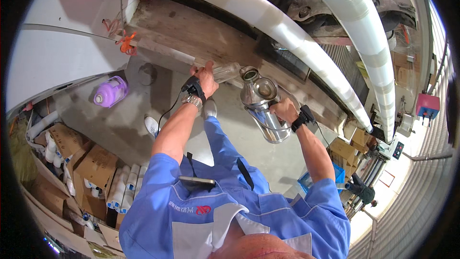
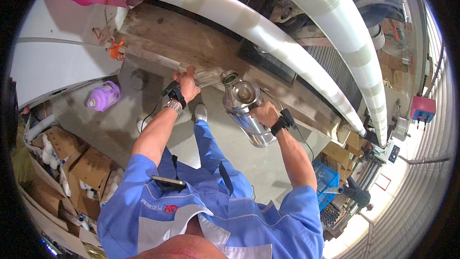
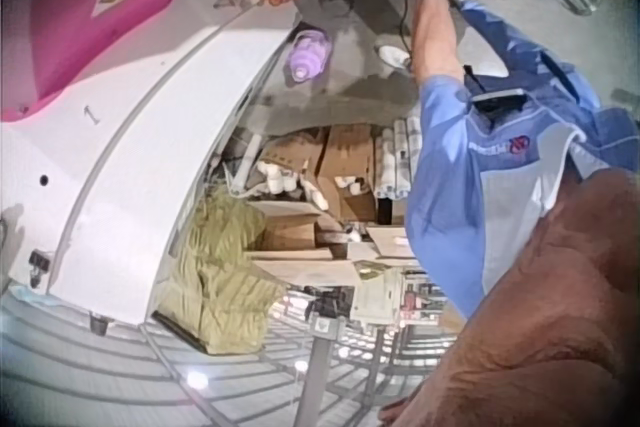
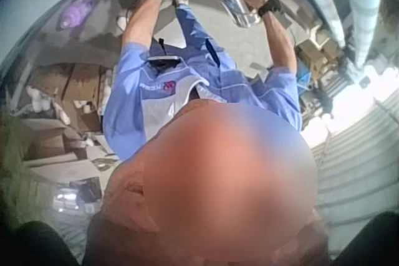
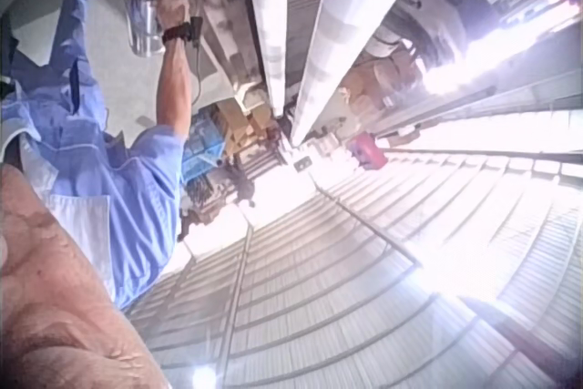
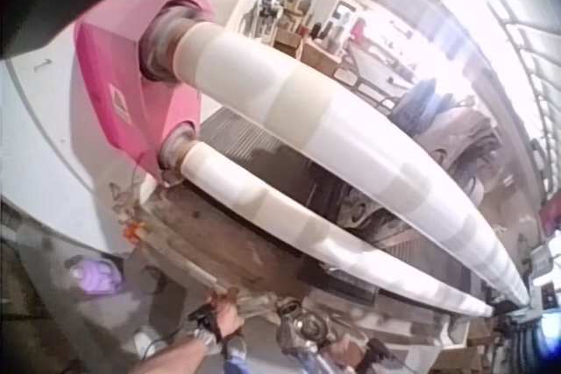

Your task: Transferring a green substance from a metal container into a jar and handling industrial machine components.

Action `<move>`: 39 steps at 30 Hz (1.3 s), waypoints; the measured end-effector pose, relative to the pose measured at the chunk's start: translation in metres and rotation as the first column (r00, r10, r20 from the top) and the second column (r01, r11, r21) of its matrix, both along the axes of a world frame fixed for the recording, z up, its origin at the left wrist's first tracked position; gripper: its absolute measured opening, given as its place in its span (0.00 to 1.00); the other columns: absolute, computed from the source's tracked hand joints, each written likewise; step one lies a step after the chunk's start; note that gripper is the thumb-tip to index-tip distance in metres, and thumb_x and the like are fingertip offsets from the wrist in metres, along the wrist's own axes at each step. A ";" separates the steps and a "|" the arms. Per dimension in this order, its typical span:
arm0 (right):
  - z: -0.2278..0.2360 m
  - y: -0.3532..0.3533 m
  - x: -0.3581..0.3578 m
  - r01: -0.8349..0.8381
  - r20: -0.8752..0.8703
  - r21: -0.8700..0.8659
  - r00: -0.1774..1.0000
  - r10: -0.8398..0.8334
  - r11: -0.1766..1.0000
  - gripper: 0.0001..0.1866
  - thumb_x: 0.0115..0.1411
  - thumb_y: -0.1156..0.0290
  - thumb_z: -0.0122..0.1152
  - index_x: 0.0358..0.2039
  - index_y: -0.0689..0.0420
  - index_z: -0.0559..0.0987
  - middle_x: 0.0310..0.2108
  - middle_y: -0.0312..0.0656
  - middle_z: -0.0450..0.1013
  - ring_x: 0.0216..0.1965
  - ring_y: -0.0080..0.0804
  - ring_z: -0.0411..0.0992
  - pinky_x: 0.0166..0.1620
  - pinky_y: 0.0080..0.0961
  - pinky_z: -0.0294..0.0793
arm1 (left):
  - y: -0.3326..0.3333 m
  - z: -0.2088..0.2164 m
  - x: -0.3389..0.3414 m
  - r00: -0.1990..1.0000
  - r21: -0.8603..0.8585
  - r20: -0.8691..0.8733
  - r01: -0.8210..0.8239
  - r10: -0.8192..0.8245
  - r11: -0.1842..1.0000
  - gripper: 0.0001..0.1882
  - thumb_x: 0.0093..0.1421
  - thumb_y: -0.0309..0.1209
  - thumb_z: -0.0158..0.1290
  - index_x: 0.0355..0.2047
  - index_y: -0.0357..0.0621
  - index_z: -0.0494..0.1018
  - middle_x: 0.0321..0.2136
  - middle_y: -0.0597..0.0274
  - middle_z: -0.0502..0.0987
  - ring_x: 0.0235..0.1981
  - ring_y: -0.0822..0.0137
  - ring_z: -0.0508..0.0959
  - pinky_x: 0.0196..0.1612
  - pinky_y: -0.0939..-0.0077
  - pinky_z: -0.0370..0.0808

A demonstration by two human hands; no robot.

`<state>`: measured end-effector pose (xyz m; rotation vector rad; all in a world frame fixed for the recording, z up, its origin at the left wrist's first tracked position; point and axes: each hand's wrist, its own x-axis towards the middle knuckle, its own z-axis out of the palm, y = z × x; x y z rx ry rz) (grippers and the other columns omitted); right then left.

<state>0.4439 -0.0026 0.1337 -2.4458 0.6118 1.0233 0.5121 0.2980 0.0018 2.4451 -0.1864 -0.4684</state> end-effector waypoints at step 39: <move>-0.010 -0.009 -0.013 -0.004 -0.046 0.060 0.999 0.007 0.998 0.11 0.53 0.71 0.59 0.15 0.58 0.81 0.09 0.38 0.71 0.11 0.23 0.71 0.18 0.24 0.68 | -0.030 -0.046 -0.035 0.207 -0.236 -0.893 -0.971 -0.400 0.024 0.22 0.55 0.47 0.63 0.45 0.49 0.76 0.37 0.59 0.81 0.38 0.58 0.81 0.47 0.62 0.74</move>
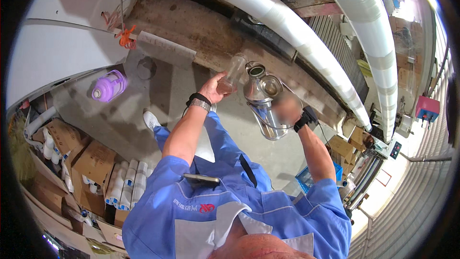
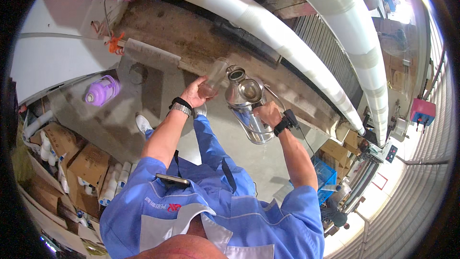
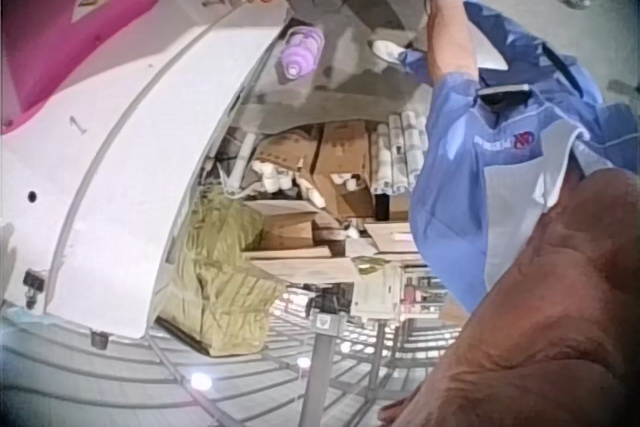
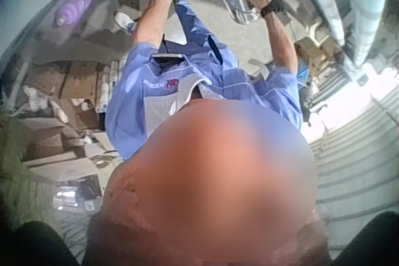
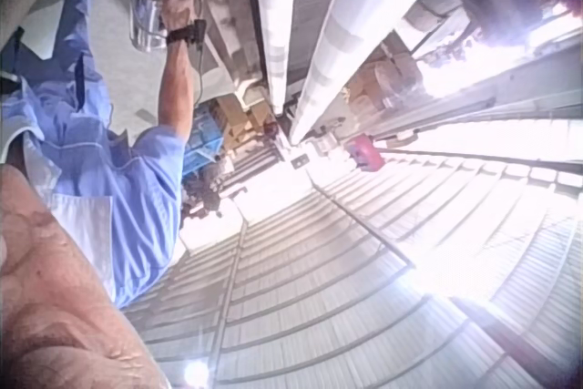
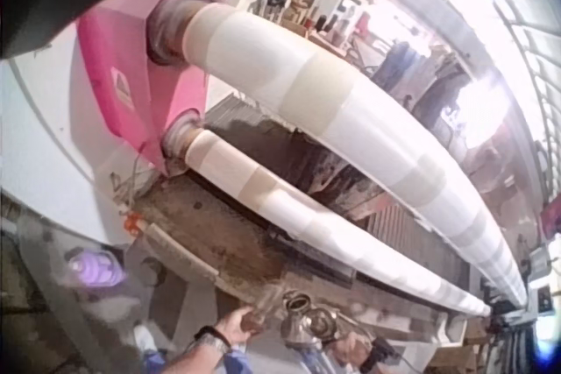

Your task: Transferring a green substance from a metal container into a jar and handling industrial machine components.

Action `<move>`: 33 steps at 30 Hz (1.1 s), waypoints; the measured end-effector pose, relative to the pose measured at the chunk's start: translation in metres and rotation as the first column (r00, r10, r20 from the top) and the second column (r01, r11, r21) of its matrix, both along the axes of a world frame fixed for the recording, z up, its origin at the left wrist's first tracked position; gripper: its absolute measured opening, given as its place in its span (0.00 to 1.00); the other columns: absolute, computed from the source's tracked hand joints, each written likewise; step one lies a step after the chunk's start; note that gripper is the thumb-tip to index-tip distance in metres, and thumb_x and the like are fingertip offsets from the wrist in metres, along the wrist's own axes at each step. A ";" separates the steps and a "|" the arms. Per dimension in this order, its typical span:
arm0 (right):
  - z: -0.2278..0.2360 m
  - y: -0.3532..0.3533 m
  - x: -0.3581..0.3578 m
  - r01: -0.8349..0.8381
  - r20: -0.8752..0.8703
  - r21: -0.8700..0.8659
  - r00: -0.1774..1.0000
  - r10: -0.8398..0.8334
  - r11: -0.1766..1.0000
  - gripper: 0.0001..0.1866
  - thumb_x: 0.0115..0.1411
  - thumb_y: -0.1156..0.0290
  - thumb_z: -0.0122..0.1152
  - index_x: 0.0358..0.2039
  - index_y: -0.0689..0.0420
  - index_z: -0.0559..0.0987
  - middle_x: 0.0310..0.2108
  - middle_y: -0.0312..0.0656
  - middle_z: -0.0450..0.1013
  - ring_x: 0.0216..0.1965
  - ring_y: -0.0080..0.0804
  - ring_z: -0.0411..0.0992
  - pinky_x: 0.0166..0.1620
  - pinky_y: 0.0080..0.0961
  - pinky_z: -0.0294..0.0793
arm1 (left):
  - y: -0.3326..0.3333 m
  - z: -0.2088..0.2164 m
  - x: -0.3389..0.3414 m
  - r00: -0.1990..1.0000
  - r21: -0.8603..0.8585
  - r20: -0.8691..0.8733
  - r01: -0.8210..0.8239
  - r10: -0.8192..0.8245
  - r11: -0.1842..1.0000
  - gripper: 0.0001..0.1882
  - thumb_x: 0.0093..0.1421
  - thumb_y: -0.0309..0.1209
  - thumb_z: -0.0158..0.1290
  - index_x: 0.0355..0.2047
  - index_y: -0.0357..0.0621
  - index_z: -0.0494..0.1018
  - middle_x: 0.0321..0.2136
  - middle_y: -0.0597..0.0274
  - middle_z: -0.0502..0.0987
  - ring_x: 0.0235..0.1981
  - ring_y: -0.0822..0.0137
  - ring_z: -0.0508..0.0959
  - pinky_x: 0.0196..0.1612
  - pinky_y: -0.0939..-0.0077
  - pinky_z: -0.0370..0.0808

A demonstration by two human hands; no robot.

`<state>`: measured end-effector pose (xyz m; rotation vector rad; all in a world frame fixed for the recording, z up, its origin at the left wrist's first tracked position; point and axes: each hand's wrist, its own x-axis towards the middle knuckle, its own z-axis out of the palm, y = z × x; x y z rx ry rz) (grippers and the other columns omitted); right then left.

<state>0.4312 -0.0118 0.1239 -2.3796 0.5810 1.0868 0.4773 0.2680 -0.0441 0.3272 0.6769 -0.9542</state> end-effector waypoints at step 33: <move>0.006 -0.011 -0.006 -0.087 -0.063 -0.018 0.994 0.086 0.996 0.07 0.51 0.72 0.60 0.19 0.56 0.82 0.11 0.37 0.72 0.14 0.26 0.73 0.22 0.23 0.72 | -0.017 -0.008 -0.006 0.948 0.335 0.262 0.086 -0.180 0.938 0.27 0.54 0.39 0.67 0.47 0.36 0.71 0.44 0.56 0.77 0.42 0.63 0.78 0.44 0.73 0.75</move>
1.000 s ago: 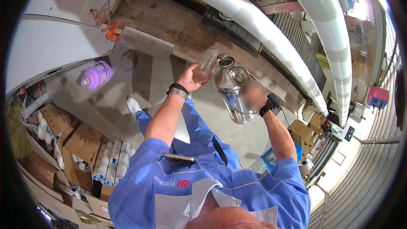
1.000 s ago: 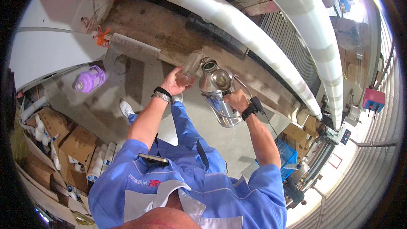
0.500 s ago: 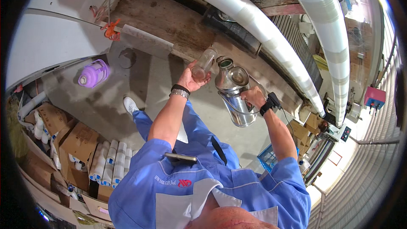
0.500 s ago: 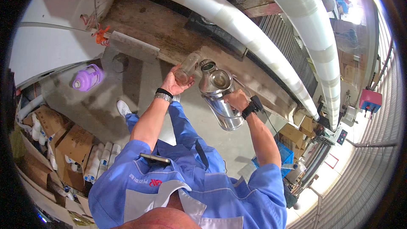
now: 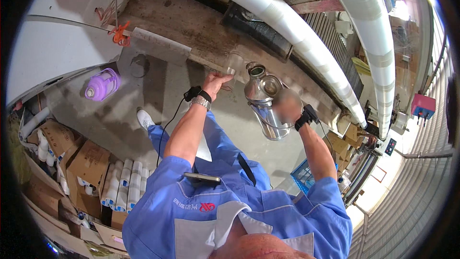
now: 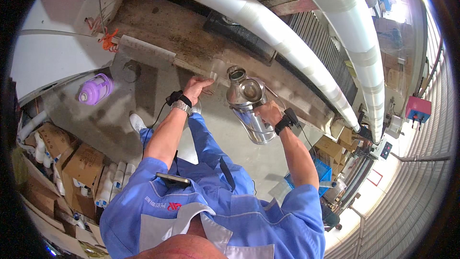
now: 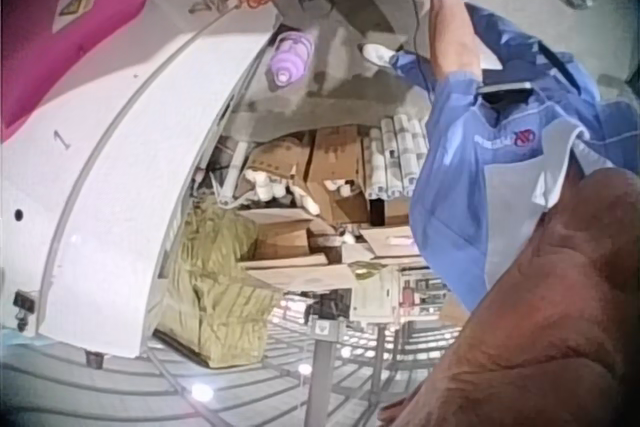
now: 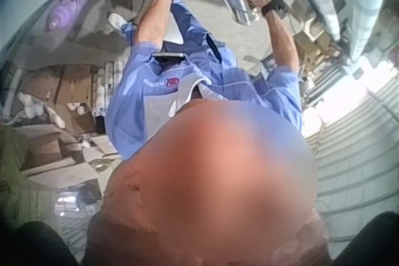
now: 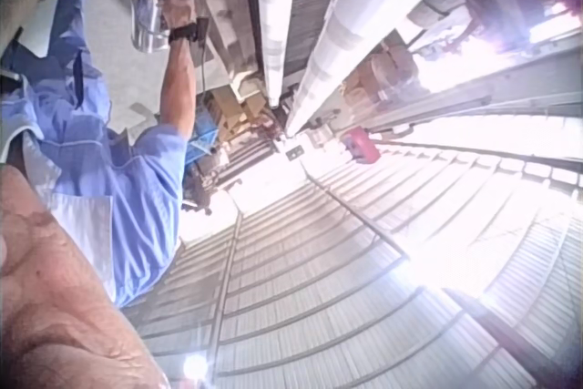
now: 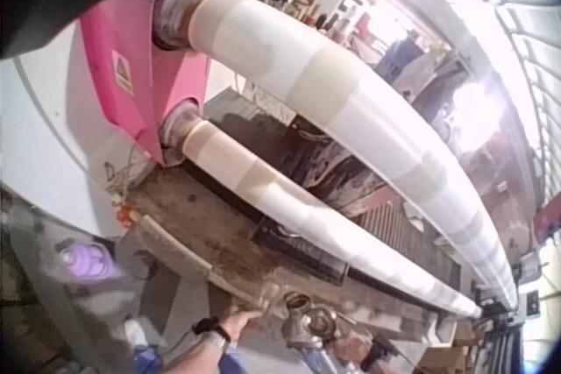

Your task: Transferring a green substance from a metal container into a jar and handling industrial machine components.

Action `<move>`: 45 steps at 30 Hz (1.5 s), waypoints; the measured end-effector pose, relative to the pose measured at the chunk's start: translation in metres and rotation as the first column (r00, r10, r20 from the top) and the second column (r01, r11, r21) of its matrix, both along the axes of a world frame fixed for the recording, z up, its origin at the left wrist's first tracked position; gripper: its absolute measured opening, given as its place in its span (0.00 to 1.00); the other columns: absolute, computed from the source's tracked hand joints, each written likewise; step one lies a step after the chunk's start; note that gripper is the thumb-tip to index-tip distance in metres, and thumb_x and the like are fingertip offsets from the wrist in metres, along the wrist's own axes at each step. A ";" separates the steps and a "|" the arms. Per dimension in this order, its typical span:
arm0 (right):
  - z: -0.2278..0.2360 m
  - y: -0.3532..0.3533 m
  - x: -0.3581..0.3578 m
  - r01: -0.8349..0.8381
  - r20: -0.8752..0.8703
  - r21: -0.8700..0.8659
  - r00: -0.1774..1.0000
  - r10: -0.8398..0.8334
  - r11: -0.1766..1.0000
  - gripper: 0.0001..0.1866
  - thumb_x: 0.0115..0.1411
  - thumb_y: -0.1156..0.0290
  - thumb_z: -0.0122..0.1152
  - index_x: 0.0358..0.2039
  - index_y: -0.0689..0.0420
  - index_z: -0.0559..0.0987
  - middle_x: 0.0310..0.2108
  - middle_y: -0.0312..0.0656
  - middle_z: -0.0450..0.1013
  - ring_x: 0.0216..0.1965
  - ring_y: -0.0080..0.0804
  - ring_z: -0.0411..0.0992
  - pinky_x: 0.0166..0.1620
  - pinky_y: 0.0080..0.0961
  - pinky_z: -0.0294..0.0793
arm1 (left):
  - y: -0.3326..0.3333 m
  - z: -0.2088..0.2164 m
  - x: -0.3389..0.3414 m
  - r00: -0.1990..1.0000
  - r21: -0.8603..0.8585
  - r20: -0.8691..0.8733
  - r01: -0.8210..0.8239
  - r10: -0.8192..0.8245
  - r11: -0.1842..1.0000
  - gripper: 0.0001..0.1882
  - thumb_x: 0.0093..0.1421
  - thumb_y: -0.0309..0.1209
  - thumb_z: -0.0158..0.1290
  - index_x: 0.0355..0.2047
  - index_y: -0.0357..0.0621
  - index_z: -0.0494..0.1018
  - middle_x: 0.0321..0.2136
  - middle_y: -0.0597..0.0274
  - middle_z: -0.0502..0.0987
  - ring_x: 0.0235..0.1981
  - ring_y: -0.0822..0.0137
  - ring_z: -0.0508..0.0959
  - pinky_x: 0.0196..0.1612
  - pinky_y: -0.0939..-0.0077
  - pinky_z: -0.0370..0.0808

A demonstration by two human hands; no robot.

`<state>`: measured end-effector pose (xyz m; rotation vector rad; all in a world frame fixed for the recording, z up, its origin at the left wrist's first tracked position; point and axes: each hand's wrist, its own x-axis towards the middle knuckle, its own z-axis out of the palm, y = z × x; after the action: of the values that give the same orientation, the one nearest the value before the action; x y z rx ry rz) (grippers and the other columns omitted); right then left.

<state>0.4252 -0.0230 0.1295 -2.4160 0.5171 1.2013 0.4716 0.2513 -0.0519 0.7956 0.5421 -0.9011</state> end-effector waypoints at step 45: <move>-0.156 0.251 -0.051 -0.176 0.292 0.668 0.956 -0.037 0.723 0.15 0.56 0.63 0.54 0.23 0.61 0.80 0.23 0.39 0.77 0.26 0.26 0.73 0.29 0.25 0.71 | 0.433 -0.001 -0.157 0.721 0.711 0.685 -0.693 0.100 0.122 0.34 0.35 0.32 0.74 0.44 0.43 0.73 0.42 0.57 0.77 0.46 0.59 0.75 0.51 0.64 0.72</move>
<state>0.3743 0.2280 -0.0266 -1.8956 -0.1212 0.8302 0.3149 0.6845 -0.0531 1.8457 0.8111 0.4027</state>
